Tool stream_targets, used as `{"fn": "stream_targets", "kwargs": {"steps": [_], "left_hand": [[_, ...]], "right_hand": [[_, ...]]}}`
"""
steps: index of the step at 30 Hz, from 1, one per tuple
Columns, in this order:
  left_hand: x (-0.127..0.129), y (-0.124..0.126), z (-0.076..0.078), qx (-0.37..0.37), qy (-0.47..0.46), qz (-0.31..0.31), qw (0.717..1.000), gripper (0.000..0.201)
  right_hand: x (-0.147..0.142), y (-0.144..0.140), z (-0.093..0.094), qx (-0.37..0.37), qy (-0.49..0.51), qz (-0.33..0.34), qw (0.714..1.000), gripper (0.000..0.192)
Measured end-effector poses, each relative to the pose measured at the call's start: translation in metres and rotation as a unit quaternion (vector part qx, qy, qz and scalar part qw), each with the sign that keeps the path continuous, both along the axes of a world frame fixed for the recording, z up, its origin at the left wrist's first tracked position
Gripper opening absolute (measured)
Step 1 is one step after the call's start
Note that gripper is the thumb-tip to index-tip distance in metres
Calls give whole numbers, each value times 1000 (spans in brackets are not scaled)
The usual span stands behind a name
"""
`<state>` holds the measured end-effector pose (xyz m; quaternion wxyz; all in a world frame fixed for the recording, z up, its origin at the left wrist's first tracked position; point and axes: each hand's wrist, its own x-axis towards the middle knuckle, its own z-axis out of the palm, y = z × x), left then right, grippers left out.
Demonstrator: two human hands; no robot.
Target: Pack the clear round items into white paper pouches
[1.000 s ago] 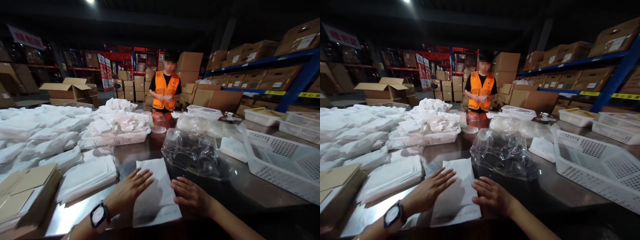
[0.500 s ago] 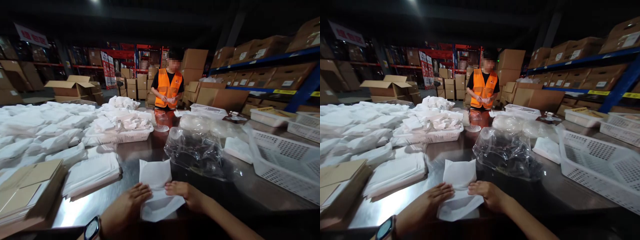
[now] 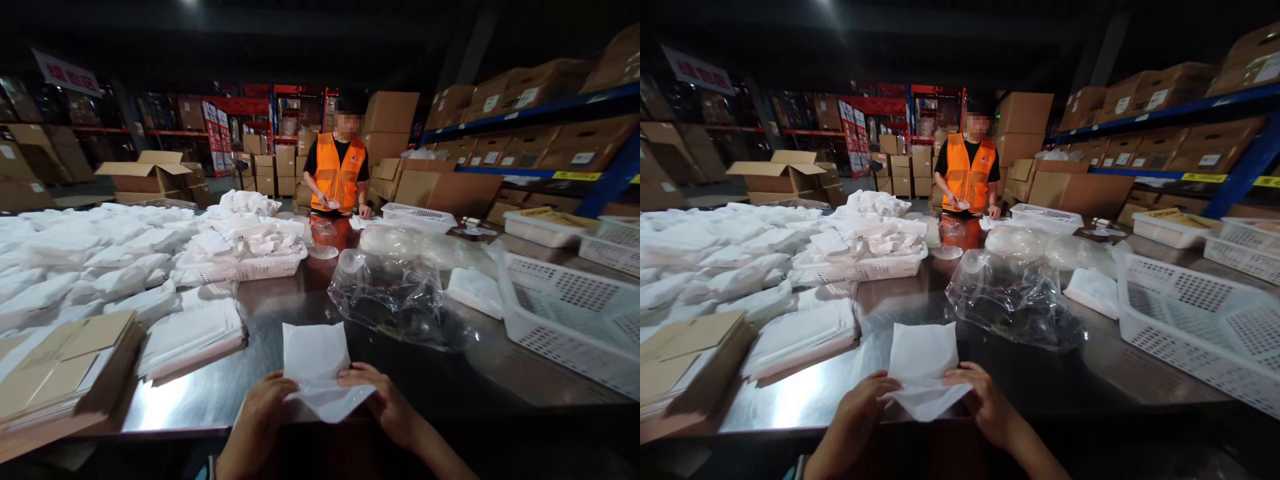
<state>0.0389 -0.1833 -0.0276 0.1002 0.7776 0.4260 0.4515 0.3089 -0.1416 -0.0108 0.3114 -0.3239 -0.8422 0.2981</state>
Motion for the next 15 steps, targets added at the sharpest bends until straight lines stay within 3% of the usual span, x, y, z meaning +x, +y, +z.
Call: {"fn": "stream_targets", "kwargs": {"steps": [3, 6, 9, 15], "left_hand": [[16, -7, 0, -151, -174, 124, 965, 44], [33, -6, 2, -205, -247, 183, 929, 51], [42, 0, 7, -196, -199, 232, 932, 44], [44, 6, 10, -185, -41, 335, 923, 26]], "right_hand": [[-13, -14, 1, -60, 56, -122, 989, 68], [-31, -17, -1, -57, 87, -259, 960, 70], [-44, -11, -6, -12, 77, -368, 927, 70], [-50, -1, -21, 74, -58, -471, 877, 73]]}}
